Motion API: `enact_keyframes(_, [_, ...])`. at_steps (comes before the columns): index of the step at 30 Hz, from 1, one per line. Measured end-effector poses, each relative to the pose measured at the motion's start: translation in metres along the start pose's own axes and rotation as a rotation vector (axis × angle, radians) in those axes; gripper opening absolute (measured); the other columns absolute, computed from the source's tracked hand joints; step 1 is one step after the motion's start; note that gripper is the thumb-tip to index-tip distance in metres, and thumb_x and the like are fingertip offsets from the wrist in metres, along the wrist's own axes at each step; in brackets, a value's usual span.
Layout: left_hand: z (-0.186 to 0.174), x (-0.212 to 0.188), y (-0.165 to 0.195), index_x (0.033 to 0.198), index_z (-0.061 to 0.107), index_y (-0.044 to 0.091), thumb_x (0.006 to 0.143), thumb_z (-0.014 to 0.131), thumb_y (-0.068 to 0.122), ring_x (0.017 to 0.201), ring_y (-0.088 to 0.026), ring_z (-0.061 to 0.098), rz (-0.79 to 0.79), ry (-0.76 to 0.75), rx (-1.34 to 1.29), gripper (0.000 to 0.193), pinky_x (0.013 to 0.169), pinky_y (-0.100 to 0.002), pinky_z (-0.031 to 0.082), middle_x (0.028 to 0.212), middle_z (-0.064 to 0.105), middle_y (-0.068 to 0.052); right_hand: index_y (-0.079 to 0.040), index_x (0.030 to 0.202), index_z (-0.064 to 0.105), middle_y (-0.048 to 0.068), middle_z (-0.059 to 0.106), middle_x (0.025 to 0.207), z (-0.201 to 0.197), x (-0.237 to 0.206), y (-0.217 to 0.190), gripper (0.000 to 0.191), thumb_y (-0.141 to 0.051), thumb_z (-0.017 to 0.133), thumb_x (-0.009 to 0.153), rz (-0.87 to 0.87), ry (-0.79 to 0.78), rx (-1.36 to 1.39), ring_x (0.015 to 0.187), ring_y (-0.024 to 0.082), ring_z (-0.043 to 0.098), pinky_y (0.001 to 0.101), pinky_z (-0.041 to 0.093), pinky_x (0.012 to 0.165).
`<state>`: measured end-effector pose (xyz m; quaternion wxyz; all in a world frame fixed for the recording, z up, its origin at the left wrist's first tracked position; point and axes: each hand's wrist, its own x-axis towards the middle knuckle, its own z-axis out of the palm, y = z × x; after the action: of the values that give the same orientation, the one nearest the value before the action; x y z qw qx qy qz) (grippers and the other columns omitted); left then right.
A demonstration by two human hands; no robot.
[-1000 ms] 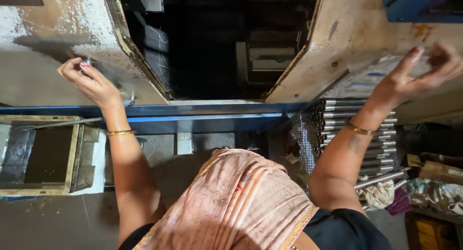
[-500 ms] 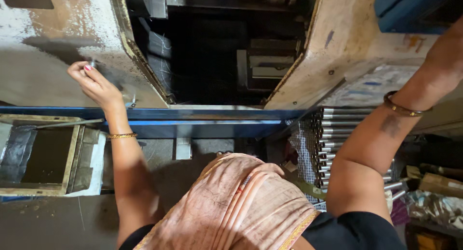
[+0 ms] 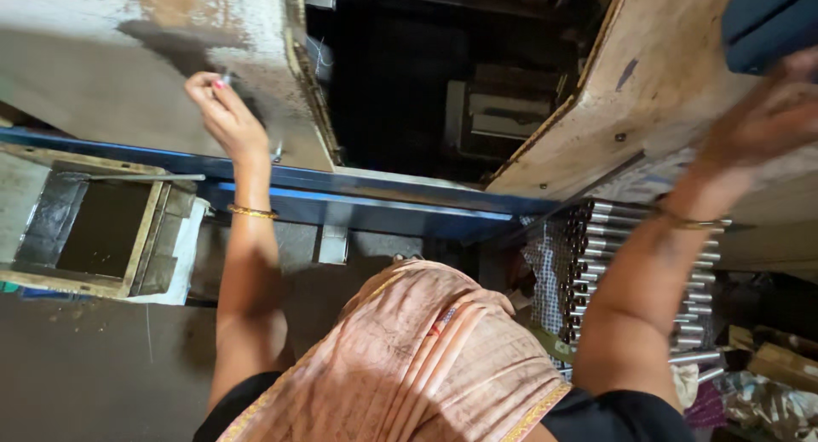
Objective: The person opens a machine door, then picks up metal rods one by one from a rack. They wipe each rod with a cloth, inspect the ends, and place them into a container. The process is repeated for multiple rods.
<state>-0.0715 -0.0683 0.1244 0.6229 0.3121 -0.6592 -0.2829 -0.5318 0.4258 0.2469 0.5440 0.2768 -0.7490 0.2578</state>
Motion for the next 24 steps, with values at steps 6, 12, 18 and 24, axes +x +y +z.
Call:
enact_keyframes(6, [0.018, -0.021, 0.019, 0.123, 0.05, 0.004, 0.113, 0.047, 0.01, 0.088, -0.029, 0.062, 0.005, -0.04, 0.041, 0.012, 0.082, -0.041, 0.05, 0.101, 0.061, -0.017, -0.015, 0.141, 0.058, 0.013, 0.036, 0.152, 0.029, -0.04, -0.114, 0.047, -0.05, 0.048, 0.111, -0.236, 0.084, 0.197, 0.143, 0.03, 0.032, 0.0557, 0.034, 0.12])
enact_keyframes(12, [0.042, -0.043, 0.044, 0.126, 0.049, 0.003, 0.111, 0.049, 0.008, 0.094, -0.03, 0.062, 0.045, -0.089, 0.017, 0.016, 0.085, -0.041, 0.05, 0.109, 0.061, -0.019, -0.008, 0.138, 0.055, 0.014, 0.041, 0.145, 0.034, -0.041, -0.131, 0.051, -0.052, 0.045, 0.115, -0.127, 0.023, 0.285, 0.137, 0.032, 0.039, 0.0539, 0.038, 0.116])
enact_keyframes(18, [0.07, -0.075, 0.067, 0.13, 0.047, 0.002, 0.11, 0.05, 0.009, 0.088, -0.023, 0.059, -0.107, -0.225, -0.126, 0.021, 0.08, -0.037, 0.05, 0.101, 0.059, -0.013, -0.006, 0.13, 0.061, 0.012, 0.046, 0.14, 0.032, -0.04, -0.134, 0.05, -0.05, 0.044, 0.115, -0.089, 0.027, 0.336, 0.133, 0.032, 0.042, 0.0515, 0.042, 0.114])
enact_keyframes(24, [0.101, -0.113, 0.081, 0.133, 0.049, 0.002, 0.11, 0.052, 0.008, 0.091, -0.02, 0.06, 0.096, -0.291, -0.163, 0.024, 0.083, -0.035, 0.052, 0.11, 0.06, -0.014, -0.006, 0.122, 0.065, 0.013, 0.053, 0.135, 0.024, -0.031, -0.143, 0.049, -0.049, 0.043, 0.113, -0.08, 0.033, 0.326, 0.129, 0.032, 0.044, 0.0517, 0.041, 0.111])
